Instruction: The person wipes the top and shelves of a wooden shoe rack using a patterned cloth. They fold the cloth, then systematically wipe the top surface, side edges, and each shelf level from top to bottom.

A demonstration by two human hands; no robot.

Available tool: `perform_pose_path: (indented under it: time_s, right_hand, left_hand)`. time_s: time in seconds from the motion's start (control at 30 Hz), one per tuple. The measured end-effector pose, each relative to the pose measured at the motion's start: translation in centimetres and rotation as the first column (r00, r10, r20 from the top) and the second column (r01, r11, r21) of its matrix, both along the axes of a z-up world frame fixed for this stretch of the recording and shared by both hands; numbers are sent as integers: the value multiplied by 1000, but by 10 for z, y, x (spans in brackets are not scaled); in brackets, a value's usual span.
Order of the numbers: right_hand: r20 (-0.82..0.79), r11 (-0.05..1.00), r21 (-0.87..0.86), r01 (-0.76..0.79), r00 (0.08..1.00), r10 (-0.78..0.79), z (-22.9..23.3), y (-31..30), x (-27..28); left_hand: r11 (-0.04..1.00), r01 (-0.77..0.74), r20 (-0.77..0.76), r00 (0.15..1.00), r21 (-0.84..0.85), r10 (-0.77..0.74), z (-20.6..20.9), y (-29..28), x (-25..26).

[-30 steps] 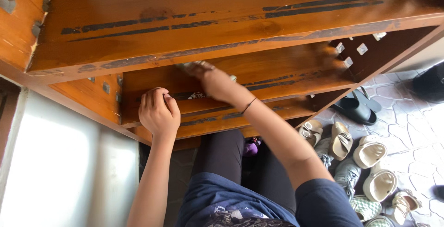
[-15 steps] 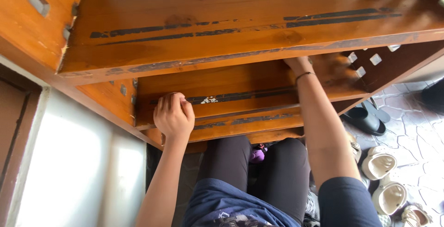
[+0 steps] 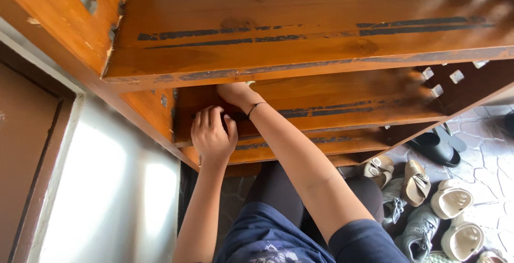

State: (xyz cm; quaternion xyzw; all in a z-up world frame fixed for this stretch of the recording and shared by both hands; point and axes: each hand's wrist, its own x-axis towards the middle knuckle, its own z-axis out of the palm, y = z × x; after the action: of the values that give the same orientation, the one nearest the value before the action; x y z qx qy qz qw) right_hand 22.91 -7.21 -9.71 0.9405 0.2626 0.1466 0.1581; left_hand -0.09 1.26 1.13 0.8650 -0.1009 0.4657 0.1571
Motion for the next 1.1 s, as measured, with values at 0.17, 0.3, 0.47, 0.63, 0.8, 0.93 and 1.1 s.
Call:
perform_pose_path:
  time_s: [0.17,0.3,0.47,0.63,0.8,0.93,1.1]
  right_hand:
    - [-167,864,499,70,986,16,44,-109,-28]
    - [-184,558,806,200,979,-84,49,-282,-45]
    - [63,556,819,140,942,-330,40,-435,-73]
    - [-123,545,766,340,910,-395,42,-413,-84]
    - [-22,641,737,213,956,-293,68,-307,-114]
    - [-18,599,798,69,996,-90,84,-284,-153]
    - [1,602,796,63,994,-106,97,-318,-205]
  left_hand:
    - [995,11,-9,1000,104,-11,5,1,-2]
    - [996,0,-18,1000,87,2,9,-10,-6]
    - [994,7,-42,999,107,-3,8,-16,-5]
    - [991,-10,-53,998,134,17,8,-21,-9]
    - [984,-4,-112,993,179,25,5,-22,-12]
    - [984,37,-165,986,174,-7,-2,-23,-13]
    - [975,59,-232,973,213,-8,-7,-24,-16]
